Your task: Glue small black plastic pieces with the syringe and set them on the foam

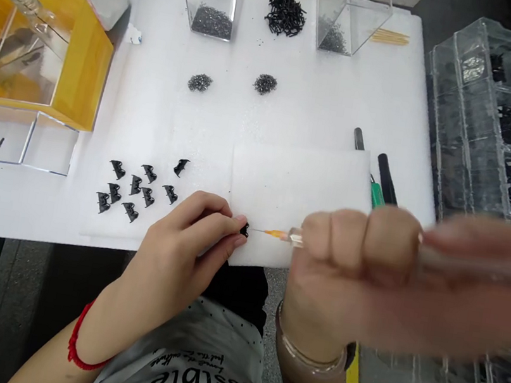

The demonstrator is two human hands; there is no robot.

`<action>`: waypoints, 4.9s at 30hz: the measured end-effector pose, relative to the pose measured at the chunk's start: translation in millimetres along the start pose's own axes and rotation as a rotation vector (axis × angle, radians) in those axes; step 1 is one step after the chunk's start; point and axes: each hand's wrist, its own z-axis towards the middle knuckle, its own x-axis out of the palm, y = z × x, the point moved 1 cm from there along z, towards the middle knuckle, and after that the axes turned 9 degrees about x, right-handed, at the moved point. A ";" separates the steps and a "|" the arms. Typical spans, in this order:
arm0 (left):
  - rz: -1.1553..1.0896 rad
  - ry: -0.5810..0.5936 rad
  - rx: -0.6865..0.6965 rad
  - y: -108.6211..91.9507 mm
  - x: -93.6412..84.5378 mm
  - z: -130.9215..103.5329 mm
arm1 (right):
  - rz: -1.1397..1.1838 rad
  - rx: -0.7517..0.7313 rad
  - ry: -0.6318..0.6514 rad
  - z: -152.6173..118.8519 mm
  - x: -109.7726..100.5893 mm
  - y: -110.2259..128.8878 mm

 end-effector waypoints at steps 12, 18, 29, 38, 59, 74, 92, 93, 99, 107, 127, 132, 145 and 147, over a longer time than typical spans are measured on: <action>0.025 0.012 -0.002 0.6 0.4 0.6 | 0.918 0.376 -0.401 28.3 -0.5 -26.5; 0.045 0.017 -0.013 -0.5 -0.3 0.1 | 0.922 0.412 -0.378 29.8 -0.7 -26.5; 0.062 0.018 -0.001 -1.0 -0.2 1.5 | 0.892 0.295 -0.265 27.7 -0.7 -32.5; 0.070 0.025 -0.019 -1.7 0.0 0.5 | 0.907 0.328 -0.292 27.3 -0.4 -31.0; 0.134 0.253 0.096 -6.3 -6.0 13.8 | 1.066 0.506 0.068 32.4 -22.4 -44.7; 0.472 0.106 -0.281 59.6 -85.0 43.0 | 1.096 0.464 0.136 31.0 -22.8 -46.3; 0.647 0.094 -0.075 25.8 -46.2 44.6 | 1.124 0.410 0.180 30.0 -24.0 -50.7; 0.614 0.072 -0.038 22.7 -45.8 43.8 | 1.139 0.405 0.187 30.2 -25.3 -52.2; 0.086 0.221 0.418 1.7 -22.4 30.6 | 1.316 0.283 0.241 33.2 -34.6 -64.2; -0.053 0.082 0.160 -1.5 -9.6 9.5 | 1.238 0.110 -0.103 27.7 -24.7 -44.5; -0.006 -0.049 -0.123 -15.4 11.4 2.8 | 0.958 0.360 -0.366 28.1 -5.5 -29.2; -0.013 -0.066 -0.103 -14.0 11.8 0.6 | 0.937 0.374 -0.324 27.1 -4.2 -29.8; 0.016 -0.079 -0.091 -13.6 13.3 -2.5 | 0.903 0.383 -0.283 27.3 -2.2 -27.9; 0.016 -0.083 -0.089 -13.9 13.4 -2.6 | 0.902 0.376 -0.269 27.4 -2.3 -28.5</action>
